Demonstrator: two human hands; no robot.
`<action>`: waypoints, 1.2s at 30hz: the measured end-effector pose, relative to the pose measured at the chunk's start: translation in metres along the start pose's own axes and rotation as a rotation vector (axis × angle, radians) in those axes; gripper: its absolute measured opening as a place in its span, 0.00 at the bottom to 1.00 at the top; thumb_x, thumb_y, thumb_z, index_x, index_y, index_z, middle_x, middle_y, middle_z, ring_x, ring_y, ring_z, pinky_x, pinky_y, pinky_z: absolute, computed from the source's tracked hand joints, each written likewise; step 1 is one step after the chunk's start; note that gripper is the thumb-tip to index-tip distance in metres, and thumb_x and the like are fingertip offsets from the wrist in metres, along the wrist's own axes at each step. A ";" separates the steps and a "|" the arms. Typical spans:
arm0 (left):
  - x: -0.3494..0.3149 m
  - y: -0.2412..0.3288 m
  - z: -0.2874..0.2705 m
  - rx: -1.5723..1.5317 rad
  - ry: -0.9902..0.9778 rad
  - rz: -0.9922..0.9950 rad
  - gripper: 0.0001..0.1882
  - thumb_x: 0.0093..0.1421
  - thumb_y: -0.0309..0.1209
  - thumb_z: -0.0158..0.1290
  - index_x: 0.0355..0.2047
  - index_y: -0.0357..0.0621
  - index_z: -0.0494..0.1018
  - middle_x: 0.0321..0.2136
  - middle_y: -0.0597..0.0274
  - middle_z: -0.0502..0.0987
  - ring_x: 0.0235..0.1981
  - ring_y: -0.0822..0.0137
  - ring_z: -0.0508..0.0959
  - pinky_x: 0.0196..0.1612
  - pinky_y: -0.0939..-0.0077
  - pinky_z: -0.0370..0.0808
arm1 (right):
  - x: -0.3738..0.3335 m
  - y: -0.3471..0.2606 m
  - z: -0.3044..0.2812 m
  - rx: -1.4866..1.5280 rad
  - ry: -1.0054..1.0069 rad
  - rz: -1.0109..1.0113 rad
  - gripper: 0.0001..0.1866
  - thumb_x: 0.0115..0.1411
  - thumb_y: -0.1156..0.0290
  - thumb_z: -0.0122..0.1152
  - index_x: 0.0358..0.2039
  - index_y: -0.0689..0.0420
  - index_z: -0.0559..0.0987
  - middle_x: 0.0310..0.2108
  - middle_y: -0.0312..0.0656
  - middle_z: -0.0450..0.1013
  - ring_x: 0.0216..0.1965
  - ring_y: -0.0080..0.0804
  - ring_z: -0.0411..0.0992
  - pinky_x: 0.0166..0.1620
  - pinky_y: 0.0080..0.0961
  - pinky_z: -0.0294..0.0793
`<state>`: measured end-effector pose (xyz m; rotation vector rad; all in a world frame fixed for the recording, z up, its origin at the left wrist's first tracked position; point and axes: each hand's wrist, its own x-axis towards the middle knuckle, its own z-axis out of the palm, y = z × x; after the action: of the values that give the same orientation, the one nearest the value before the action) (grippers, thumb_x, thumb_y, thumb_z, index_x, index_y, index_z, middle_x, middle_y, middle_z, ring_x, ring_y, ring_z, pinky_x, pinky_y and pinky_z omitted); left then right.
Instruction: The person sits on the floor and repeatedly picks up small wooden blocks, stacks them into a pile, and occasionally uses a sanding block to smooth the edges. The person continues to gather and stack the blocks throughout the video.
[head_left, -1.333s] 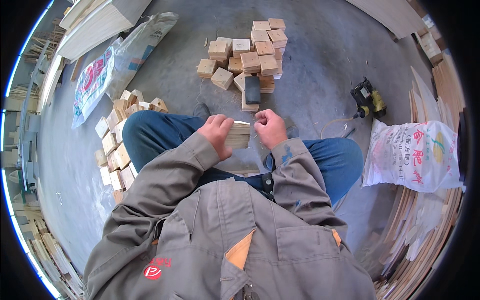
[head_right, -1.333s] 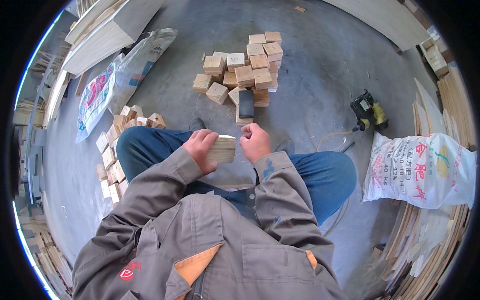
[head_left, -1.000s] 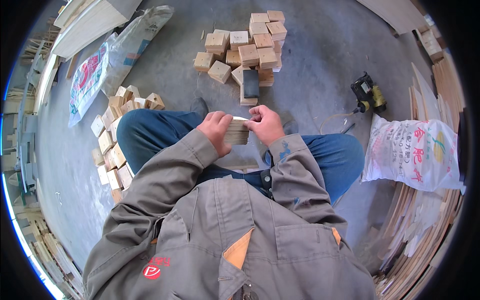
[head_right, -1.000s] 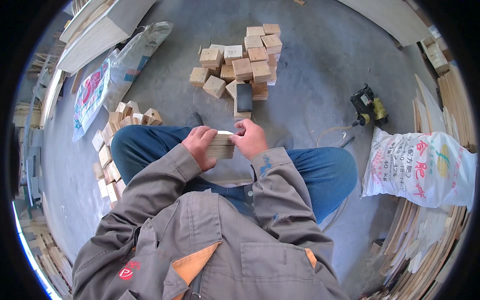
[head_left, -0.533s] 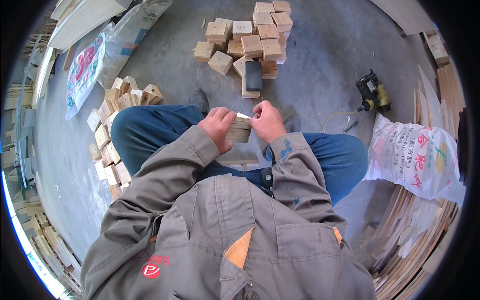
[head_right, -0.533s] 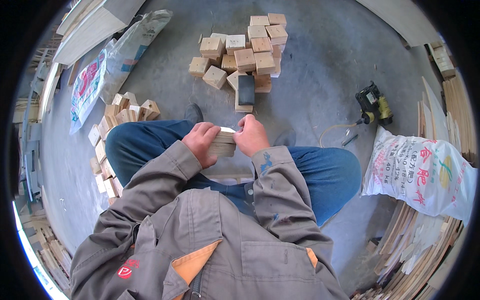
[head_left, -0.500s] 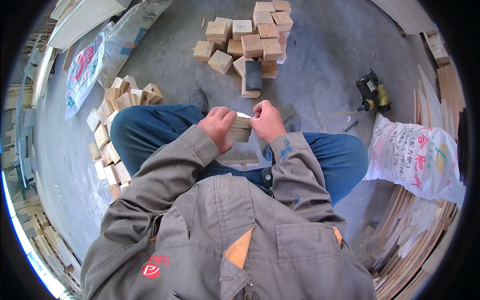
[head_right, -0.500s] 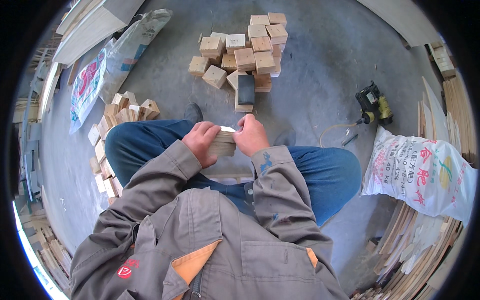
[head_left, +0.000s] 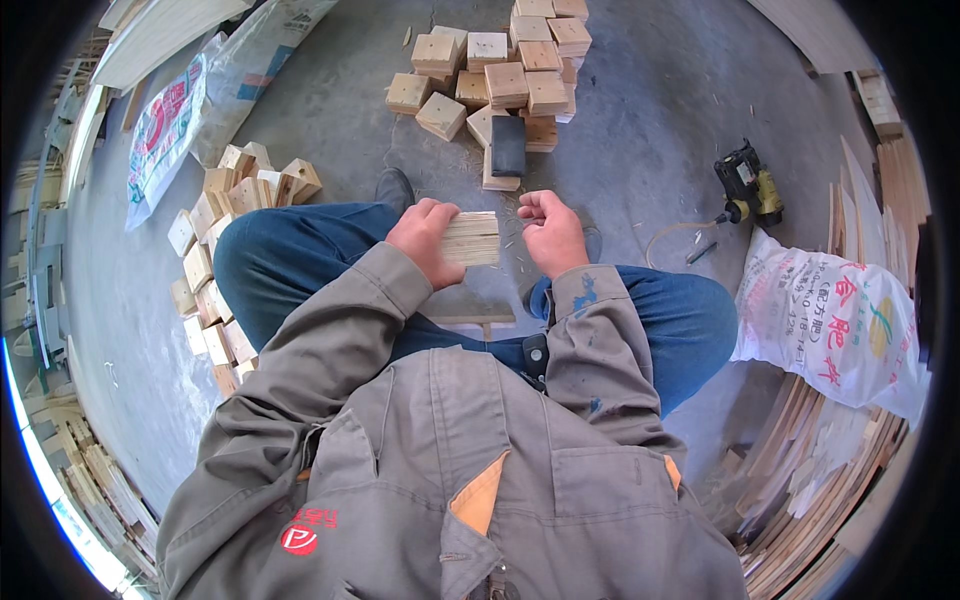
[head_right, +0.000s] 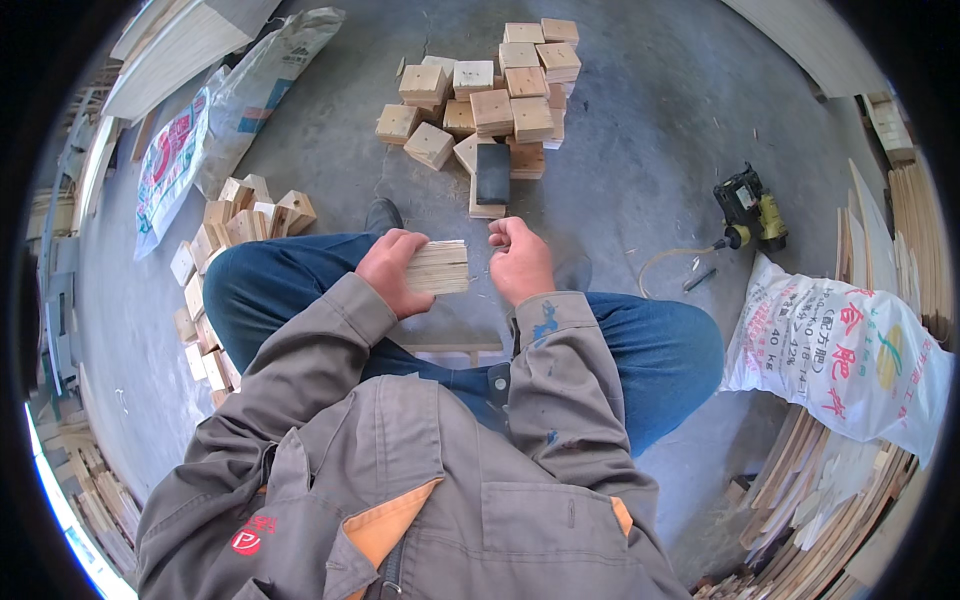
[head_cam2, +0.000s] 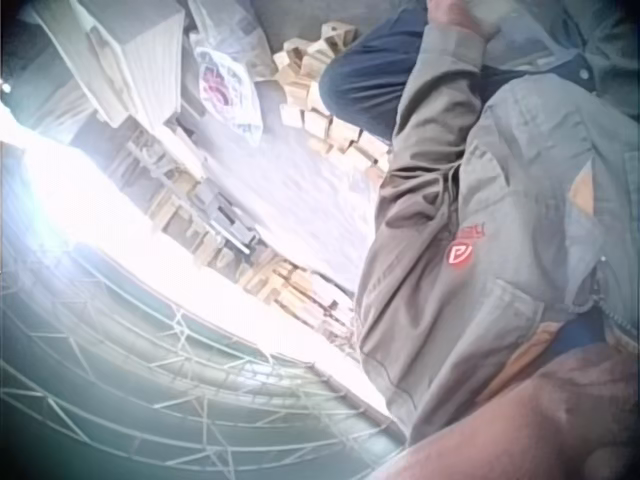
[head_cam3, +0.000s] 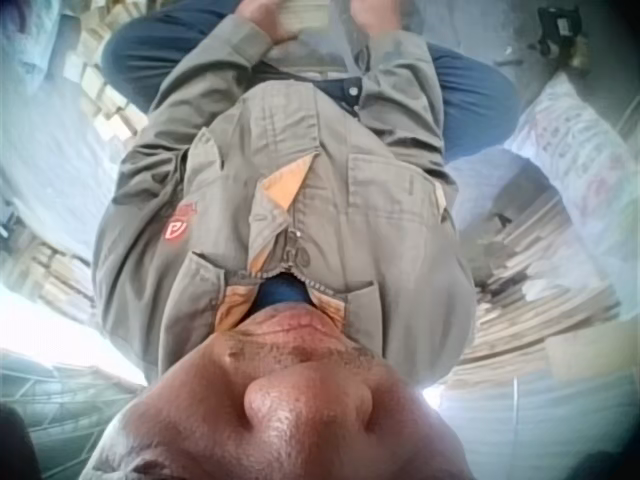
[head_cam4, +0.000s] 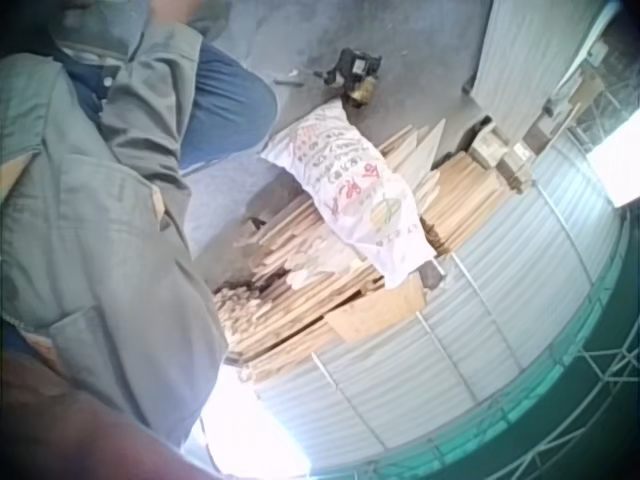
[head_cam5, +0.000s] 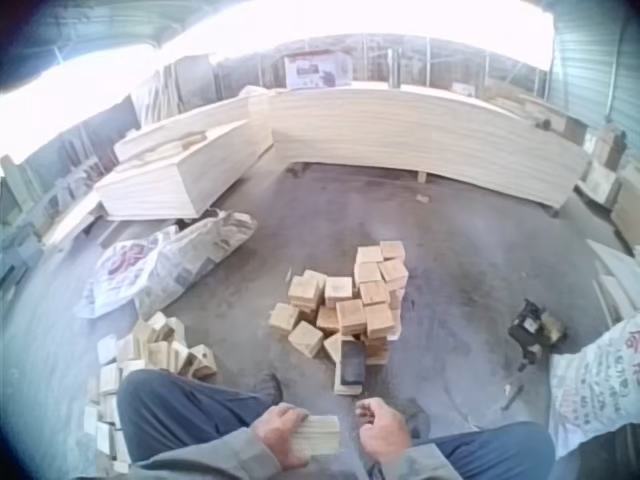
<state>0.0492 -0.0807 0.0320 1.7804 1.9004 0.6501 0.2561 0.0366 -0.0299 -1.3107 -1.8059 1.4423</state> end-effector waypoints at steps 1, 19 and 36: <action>0.000 -0.001 0.001 0.001 0.015 -0.011 0.35 0.38 0.31 0.68 0.50 0.37 0.73 0.45 0.48 0.75 0.48 0.48 0.76 0.53 0.63 0.76 | -0.001 -0.006 -0.001 0.005 -0.012 0.011 0.16 0.56 0.72 0.66 0.44 0.63 0.79 0.35 0.47 0.80 0.37 0.33 0.79 0.43 0.30 0.77; 0.008 -0.004 -0.008 -0.059 0.006 -0.259 0.40 0.41 0.36 0.70 0.55 0.34 0.73 0.46 0.47 0.77 0.48 0.52 0.79 0.54 0.67 0.76 | -0.007 -0.019 -0.008 -0.089 -0.113 0.120 0.19 0.53 0.79 0.59 0.47 0.63 0.78 0.36 0.49 0.81 0.39 0.37 0.81 0.45 0.30 0.78; 0.018 -0.022 -0.011 -1.224 -0.080 -0.785 0.51 0.52 0.40 0.69 0.71 0.40 0.53 0.61 0.43 0.68 0.60 0.49 0.71 0.55 0.46 0.75 | -0.012 -0.035 0.004 0.415 -0.350 0.239 0.41 0.55 0.64 0.77 0.62 0.68 0.66 0.54 0.53 0.74 0.54 0.38 0.73 0.57 0.33 0.74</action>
<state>0.0236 -0.0641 0.0271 0.2659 1.3828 1.0413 0.2448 0.0242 0.0031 -1.1361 -1.4586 2.1519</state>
